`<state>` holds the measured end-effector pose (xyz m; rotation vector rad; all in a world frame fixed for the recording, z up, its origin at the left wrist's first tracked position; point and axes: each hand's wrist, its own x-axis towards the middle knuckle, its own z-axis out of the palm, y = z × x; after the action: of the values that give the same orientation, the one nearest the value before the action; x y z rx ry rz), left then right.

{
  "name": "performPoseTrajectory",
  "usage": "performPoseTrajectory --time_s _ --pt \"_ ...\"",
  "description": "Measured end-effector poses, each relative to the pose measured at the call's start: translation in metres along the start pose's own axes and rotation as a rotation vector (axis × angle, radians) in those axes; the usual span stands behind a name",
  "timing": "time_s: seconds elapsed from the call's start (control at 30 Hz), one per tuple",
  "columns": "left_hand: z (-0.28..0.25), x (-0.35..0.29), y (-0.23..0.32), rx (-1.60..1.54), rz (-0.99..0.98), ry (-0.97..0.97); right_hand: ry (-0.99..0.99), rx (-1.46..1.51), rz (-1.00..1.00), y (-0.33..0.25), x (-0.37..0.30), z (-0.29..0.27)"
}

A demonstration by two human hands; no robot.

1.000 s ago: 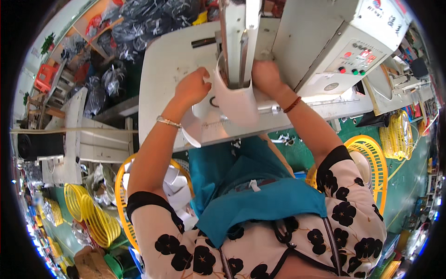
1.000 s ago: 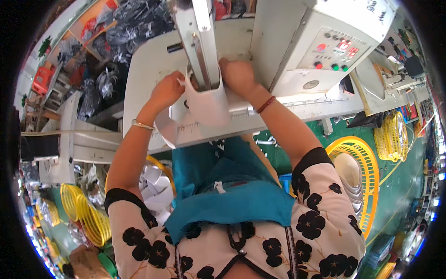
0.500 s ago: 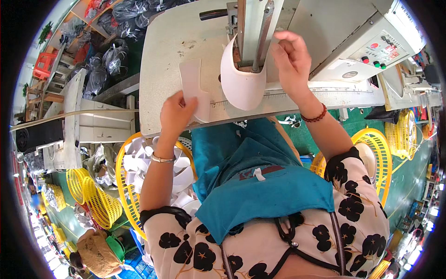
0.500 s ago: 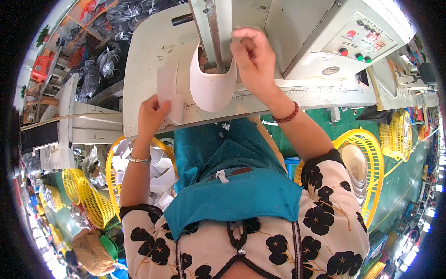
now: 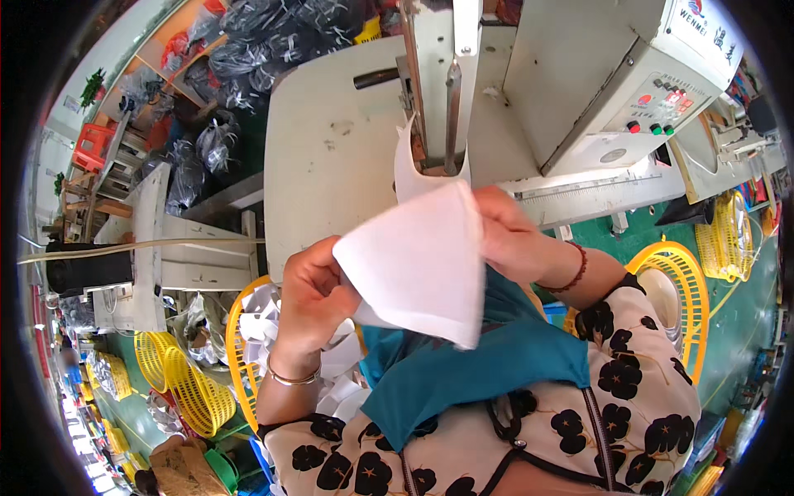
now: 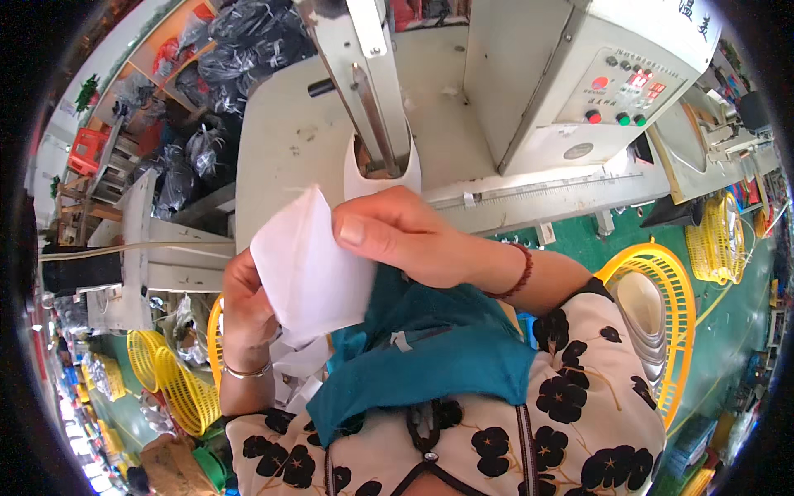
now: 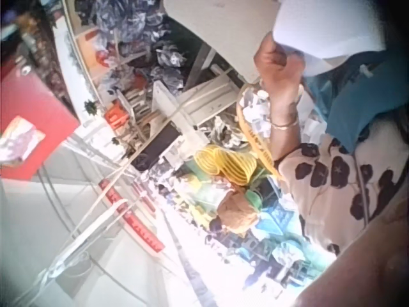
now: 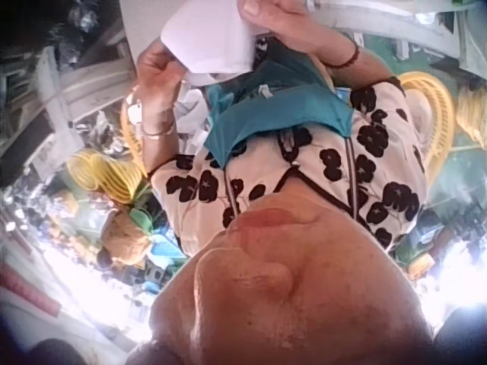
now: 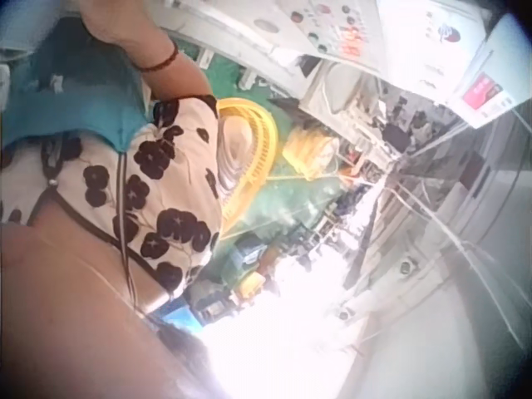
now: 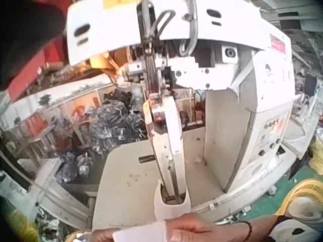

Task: The person stitches together white shoe upper components using a post-bed industrial sewing machine.

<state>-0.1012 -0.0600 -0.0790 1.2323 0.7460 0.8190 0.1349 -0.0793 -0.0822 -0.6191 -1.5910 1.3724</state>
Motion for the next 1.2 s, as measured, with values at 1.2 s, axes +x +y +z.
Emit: performPoseTrajectory --time_s 1.2 --pt "0.029 0.186 0.118 -0.296 0.206 -0.251 0.363 0.509 -0.264 -0.061 0.094 -0.125"
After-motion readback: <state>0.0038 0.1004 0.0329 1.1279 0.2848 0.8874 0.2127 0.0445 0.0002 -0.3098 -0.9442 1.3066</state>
